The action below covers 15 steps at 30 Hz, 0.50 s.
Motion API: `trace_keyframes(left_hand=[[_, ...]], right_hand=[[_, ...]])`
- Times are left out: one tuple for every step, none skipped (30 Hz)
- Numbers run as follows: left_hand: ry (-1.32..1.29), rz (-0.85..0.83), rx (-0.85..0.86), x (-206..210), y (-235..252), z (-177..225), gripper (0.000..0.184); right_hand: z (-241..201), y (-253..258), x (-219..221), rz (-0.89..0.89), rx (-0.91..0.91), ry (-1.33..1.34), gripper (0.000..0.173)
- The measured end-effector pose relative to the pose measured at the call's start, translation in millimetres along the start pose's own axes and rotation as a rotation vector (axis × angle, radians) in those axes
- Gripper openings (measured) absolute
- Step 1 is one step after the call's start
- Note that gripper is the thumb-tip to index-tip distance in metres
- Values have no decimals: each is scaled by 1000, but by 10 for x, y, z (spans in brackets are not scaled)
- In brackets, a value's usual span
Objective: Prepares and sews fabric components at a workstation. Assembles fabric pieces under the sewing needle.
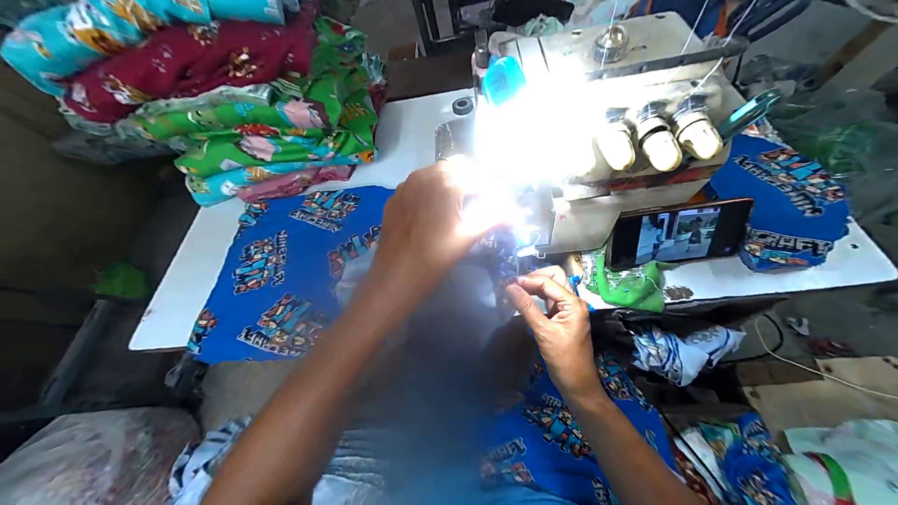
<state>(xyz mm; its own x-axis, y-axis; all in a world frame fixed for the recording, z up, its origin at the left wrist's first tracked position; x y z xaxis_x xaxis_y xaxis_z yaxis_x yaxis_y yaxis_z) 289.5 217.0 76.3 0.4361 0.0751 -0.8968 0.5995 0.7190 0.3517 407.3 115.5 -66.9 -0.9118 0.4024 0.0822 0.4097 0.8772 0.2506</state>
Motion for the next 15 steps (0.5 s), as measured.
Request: trace_keyframes(left_hand=[[-109,75,-52,68,-32,-13,28],[-206,134,-88,157,-83,-15,22],[-266,169,-102,252,-143,0,17],[-288,201,-117,348,-181,-10,15],[-278,232,-127,426,-193,-38,15],[-253,253,-122,473,-187,-71,15],[-225,253,-106,496,-172,-101,14],[-214,231,-85,501,-155,-124,14],[-215,198,-68,491,-135,-144,13],[-225,162,-56,473,-115,-160,13],[-237,126,-45,452,-101,-171,12],[-247,96,-37,431,-89,-176,12],[-253,77,-29,416,-78,-181,11],[-256,64,-25,409,-68,-186,10],[-254,55,-24,406,-62,-188,10]], right_hand=[[28,10,9,25,-15,-26,8],[59,22,17,28,-9,-38,8],[87,27,22,14,11,-40,9],[105,25,22,-5,34,-37,10],[111,24,12,-24,49,-25,10],[109,23,-2,-44,62,-10,11],[105,25,-20,-54,67,-6,12],[104,35,-41,-55,66,-12,13],[102,51,-61,-58,66,-9,13],[97,73,-75,-66,64,3,13],[91,95,-84,-75,62,23,12],[83,109,-86,-90,66,53,12],[72,110,-75,-116,80,84,11],[60,97,-56,-141,106,111,11],[45,75,-36,-157,136,136,11]])
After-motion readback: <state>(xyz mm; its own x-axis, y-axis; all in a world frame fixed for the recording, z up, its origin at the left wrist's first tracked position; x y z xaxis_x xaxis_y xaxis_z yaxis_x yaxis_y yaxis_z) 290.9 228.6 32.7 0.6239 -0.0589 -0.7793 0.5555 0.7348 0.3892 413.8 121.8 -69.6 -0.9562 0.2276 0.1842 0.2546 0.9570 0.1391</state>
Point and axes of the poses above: each hand's wrist, its own y-axis towards the middle knuckle, its own x-axis out of the palm, z = x × y, the point moved 6 cm from there along y, towards the middle knuckle, and after that the axes turned 1 degree about z, right-handed, at the moved point
